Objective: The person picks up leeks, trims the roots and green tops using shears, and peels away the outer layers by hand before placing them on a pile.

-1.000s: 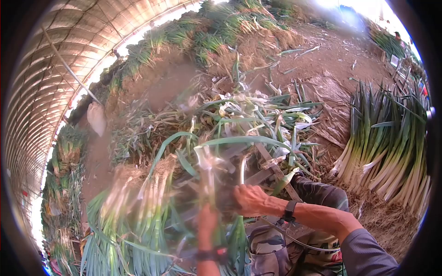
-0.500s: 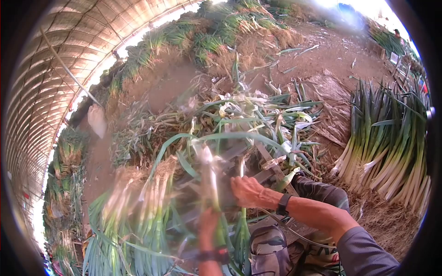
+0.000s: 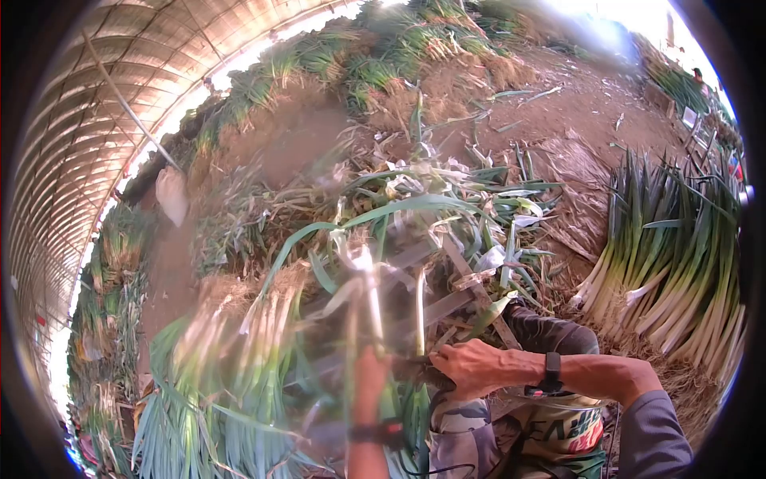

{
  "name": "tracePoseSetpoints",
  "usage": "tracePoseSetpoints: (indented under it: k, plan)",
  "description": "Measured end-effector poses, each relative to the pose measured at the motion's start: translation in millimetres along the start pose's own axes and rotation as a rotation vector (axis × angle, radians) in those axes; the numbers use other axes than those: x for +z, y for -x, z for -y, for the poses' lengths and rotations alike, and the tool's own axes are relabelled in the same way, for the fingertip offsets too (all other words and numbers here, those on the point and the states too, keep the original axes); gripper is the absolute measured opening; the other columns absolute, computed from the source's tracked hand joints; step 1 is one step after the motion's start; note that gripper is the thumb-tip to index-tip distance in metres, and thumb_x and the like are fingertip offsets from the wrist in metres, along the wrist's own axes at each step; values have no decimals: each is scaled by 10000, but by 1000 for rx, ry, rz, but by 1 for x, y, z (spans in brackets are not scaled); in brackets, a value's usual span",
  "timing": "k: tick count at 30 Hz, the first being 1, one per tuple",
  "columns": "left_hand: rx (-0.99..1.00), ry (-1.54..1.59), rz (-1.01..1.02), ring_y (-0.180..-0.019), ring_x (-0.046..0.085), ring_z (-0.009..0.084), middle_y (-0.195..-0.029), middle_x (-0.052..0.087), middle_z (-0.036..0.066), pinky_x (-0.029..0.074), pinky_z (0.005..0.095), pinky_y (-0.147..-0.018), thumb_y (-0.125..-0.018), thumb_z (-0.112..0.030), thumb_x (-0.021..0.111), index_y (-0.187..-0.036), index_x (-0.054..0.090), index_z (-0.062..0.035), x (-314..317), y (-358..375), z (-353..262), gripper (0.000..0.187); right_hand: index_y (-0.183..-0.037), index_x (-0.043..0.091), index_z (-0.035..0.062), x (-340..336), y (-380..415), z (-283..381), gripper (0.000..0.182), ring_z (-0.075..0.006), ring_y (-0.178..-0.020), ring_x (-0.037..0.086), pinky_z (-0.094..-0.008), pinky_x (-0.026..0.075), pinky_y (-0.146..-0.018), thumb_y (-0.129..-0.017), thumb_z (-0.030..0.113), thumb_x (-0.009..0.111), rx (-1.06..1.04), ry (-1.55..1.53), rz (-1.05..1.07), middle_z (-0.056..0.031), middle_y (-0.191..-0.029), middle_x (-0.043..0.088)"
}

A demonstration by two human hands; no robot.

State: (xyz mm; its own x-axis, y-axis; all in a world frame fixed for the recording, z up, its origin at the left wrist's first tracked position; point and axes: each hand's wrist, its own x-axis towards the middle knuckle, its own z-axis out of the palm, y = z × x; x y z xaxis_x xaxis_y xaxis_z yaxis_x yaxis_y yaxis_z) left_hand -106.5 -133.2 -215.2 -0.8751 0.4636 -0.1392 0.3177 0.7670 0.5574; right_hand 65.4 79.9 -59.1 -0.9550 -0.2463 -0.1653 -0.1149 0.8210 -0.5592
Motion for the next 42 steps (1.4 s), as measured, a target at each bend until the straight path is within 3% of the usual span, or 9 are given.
tracePoseSetpoints:
  k: [4,7,8,12,15,21,30,39,42]
  plan:
    - [-48,-214,98,-1009,678,423,-1062,702,249,528,493,-883,-861,-244,743,-1193,621,-42,-1,23,-28,407,-1158,555,-91,24,-16,-23,661,-402,-836,673,-478,565,-709,-752,392,749,149,130,-131,-244,-985,618]
    - [183,-146,-360,-1060,647,397,-1102,683,218,504,466,-926,-855,-246,738,-1182,636,-63,-11,41,-9,388,-1147,553,-95,18,-6,-17,651,-420,-840,667,-490,558,-724,-752,385,745,64,46,-188,-247,-970,618]
    - [124,-283,-466,-1086,613,374,-1111,662,188,479,454,-956,-858,-251,727,-1155,654,-56,-16,46,-1,363,-1144,553,-95,17,-6,-13,644,-425,-842,665,-494,556,-731,-754,383,739,84,24,-161,-250,-965,618]
    - [-96,-209,-362,-1085,608,390,-1102,666,201,467,482,-962,-857,-272,728,-1123,661,-6,-22,50,48,382,-1121,558,-90,20,-13,3,610,-440,-849,663,-511,549,-748,-766,381,714,52,-56,-58,-256,-946,619]
    - [-121,-129,-350,-1093,612,403,-1114,671,221,471,476,-965,-853,-304,732,-1146,670,-9,-23,50,57,420,-1071,563,-85,20,-16,20,578,-454,-839,665,-517,550,-740,-768,388,700,-17,-110,-34,-254,-945,626]
    - [-114,-15,-300,-1128,596,402,-1150,658,236,461,476,-987,-827,-330,758,-1153,693,-17,-20,36,55,456,-1036,566,-96,25,-24,38,557,-457,-776,670,-513,554,-672,-749,361,703,-131,-114,60,-255,-928,628]
    - [53,-311,-488,-1052,539,424,-1062,577,197,436,532,-950,-754,-325,763,-1103,684,-23,-2,35,59,468,-1005,551,-121,57,-66,6,531,-433,-710,662,-484,545,-598,-765,337,670,-17,20,-74,-270,-914,616]
    - [-114,-235,-309,-1086,597,420,-1093,648,240,459,494,-964,-770,-275,686,-1061,653,1,-16,29,42,402,-1078,562,-120,52,-110,-20,604,-418,-838,663,-500,552,-682,-819,416,664,117,67,-161,-266,-954,622]
    - [-231,-32,-126,-1087,624,438,-1135,669,276,470,489,-965,-782,-270,675,-1111,637,34,-23,23,44,449,-1094,564,-119,49,-117,-26,614,-425,-831,659,-503,552,-684,-812,417,669,136,24,-151,-266,-966,625]
